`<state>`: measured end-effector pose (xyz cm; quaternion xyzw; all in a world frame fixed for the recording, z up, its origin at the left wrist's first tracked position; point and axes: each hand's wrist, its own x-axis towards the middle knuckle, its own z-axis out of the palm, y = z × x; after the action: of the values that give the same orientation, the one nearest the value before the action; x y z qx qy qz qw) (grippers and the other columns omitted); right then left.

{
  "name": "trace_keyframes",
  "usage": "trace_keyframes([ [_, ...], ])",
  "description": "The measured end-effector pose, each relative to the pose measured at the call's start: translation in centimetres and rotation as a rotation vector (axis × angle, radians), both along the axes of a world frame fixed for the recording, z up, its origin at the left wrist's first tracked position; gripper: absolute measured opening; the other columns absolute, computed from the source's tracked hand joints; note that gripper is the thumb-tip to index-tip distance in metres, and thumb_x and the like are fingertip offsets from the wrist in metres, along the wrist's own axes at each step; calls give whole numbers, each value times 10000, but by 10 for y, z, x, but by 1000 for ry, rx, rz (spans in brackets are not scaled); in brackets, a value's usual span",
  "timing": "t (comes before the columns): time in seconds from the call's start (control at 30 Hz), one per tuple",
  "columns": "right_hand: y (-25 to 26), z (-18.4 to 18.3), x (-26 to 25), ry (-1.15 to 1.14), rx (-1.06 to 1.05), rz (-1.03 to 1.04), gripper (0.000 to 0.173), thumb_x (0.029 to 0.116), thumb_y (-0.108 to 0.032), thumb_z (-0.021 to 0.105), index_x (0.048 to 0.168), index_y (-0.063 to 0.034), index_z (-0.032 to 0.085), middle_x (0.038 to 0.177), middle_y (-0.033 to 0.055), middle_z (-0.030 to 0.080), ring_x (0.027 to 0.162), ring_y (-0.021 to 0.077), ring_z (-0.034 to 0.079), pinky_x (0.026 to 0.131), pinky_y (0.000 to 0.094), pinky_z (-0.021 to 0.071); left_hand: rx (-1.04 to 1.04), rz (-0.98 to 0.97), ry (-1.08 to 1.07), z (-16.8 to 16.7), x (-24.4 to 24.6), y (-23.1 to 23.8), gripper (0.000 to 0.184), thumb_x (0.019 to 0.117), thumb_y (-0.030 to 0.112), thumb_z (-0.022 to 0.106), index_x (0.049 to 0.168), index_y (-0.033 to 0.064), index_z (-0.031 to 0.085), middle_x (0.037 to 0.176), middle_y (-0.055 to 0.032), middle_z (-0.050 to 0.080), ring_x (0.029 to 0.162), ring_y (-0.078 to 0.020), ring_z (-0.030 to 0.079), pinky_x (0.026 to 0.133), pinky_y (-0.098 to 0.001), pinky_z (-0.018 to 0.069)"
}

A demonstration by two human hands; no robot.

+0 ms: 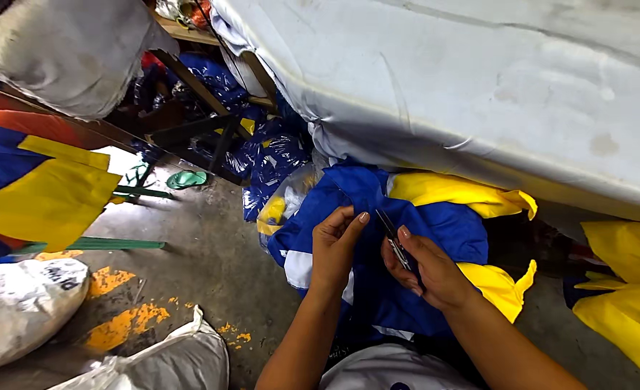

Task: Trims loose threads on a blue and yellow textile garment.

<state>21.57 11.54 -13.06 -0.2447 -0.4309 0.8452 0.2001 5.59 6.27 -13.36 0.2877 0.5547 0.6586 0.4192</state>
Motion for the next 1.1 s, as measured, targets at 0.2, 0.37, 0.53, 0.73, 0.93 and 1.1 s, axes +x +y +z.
trace_keyframes([
  [0.2,1,-1,-3,8,-28,36,461,1118,-382,289,827,-154,564,590,-121,407,432,-51,335,405,104,284,39,14,12,-3,1,0,133,952,12,641,939,67,762,905,19,673,835,-56,632,773,-234,552],
  [0.37,0,-3,-3,13,-25,40,452,1118,-383,295,831,-159,563,590,-125,399,436,-53,331,411,104,282,52,18,40,-3,2,0,128,949,11,647,939,67,762,890,28,658,817,-44,619,753,-215,544],
  [0.53,0,-2,-4,-9,-18,20,455,1120,-372,293,826,-155,565,579,-128,394,431,-54,334,406,104,282,106,22,123,-6,3,0,122,951,14,646,943,78,749,866,45,625,782,-30,596,717,-192,532],
  [0.73,5,6,-1,156,-443,112,512,1100,-467,310,828,-126,578,555,-97,416,392,-37,377,380,110,338,175,36,190,-10,7,1,108,971,25,623,929,81,706,848,58,599,755,-10,580,698,-177,527],
  [0.93,3,7,-6,42,-147,10,443,1095,-359,390,757,-146,581,574,-112,453,412,-61,370,385,94,310,146,13,77,-3,10,0,128,983,48,608,891,94,685,860,55,634,771,-16,607,724,-202,543],
  [1.1,5,6,-5,42,-73,3,447,1091,-366,425,722,-164,577,571,-121,465,424,-66,382,392,94,307,63,-15,-178,6,11,-2,152,995,36,575,927,86,702,839,15,712,798,-46,671,795,-262,572],
])
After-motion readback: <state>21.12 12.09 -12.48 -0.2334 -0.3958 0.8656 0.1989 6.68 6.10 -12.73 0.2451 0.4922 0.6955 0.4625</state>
